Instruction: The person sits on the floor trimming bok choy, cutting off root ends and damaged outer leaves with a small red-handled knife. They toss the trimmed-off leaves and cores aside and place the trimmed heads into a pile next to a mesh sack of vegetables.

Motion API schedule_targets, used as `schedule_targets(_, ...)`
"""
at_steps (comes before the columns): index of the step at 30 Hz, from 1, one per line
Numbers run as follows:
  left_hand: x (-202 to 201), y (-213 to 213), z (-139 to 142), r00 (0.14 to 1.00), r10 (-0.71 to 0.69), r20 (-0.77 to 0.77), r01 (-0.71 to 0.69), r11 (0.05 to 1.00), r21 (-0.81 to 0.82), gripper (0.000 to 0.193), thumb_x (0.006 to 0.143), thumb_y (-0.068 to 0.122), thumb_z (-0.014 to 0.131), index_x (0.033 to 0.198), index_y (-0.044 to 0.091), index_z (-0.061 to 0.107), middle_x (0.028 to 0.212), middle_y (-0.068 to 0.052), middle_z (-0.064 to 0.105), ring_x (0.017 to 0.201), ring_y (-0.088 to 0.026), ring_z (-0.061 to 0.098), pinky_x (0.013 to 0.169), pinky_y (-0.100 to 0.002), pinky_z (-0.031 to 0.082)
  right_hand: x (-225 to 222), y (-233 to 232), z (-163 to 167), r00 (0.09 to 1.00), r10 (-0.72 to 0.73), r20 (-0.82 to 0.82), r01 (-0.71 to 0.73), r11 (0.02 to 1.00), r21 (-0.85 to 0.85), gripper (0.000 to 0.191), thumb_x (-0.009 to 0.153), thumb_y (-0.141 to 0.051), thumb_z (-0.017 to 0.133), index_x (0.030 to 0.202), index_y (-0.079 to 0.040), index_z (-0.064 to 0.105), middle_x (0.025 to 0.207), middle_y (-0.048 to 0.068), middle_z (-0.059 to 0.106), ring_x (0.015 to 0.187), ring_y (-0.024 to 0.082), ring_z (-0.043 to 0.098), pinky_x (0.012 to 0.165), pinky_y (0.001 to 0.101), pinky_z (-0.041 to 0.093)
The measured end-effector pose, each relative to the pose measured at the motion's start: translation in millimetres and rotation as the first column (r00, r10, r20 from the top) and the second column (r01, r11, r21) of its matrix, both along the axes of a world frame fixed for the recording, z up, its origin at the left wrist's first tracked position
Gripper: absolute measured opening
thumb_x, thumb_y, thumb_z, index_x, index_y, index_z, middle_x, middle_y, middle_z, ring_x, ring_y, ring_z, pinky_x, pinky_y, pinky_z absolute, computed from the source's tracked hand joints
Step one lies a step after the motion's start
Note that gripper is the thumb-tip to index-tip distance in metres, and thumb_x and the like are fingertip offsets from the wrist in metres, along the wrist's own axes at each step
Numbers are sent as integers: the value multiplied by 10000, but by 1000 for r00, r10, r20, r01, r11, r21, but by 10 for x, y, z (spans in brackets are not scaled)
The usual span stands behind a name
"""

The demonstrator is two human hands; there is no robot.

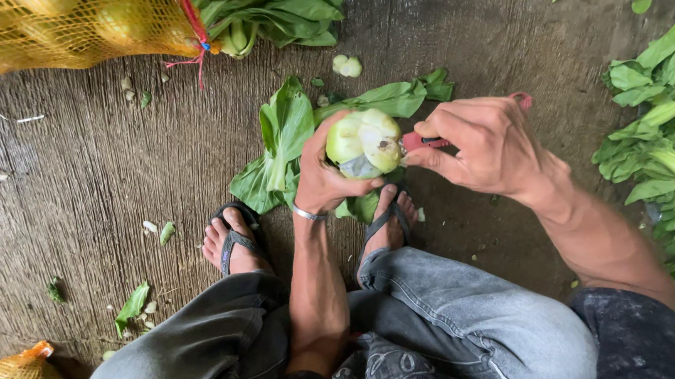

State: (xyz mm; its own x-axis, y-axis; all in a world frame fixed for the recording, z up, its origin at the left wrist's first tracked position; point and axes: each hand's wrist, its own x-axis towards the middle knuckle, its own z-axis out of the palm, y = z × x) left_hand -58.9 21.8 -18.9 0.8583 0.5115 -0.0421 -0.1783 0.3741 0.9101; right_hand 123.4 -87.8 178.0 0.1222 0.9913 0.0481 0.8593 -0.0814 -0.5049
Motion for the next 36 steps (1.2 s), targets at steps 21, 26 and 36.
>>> schedule_targets(21, 119, 110, 410, 985, -159, 69, 124, 926, 357, 853, 528, 363, 947, 1278, 54, 685, 1265, -100, 656, 1216, -285, 599, 1135, -426, 451, 790, -174, -447, 872, -411, -264, 309, 883, -353, 271, 926, -258, 783, 1026, -17, 710, 912, 55, 754, 727, 81, 697, 569, 283, 535)
schedule_targets(26, 225, 151, 470, 989, -83, -124, 125, 911, 393, 859, 592, 389, 962, 1314, 39, 654, 1303, -102, 639, 1272, -281, 588, 1155, -409, 446, 504, -277, -599, 848, -373, -377, 327, 927, -181, 453, 854, -266, 850, 1117, 27, 626, 869, 21, 653, 647, 99, 517, 564, 273, 433)
schedule_targets(36, 145, 305, 550, 998, -66, -23, 69, 973, 219, 845, 621, 357, 950, 1306, -3, 610, 1301, -110, 602, 1241, -237, 598, 1116, -358, 473, 498, -316, -1199, 859, -479, -183, 449, 875, -181, 369, 998, -319, 811, 1237, -66, 687, 1145, 52, 657, 889, 101, 636, 761, 290, 522)
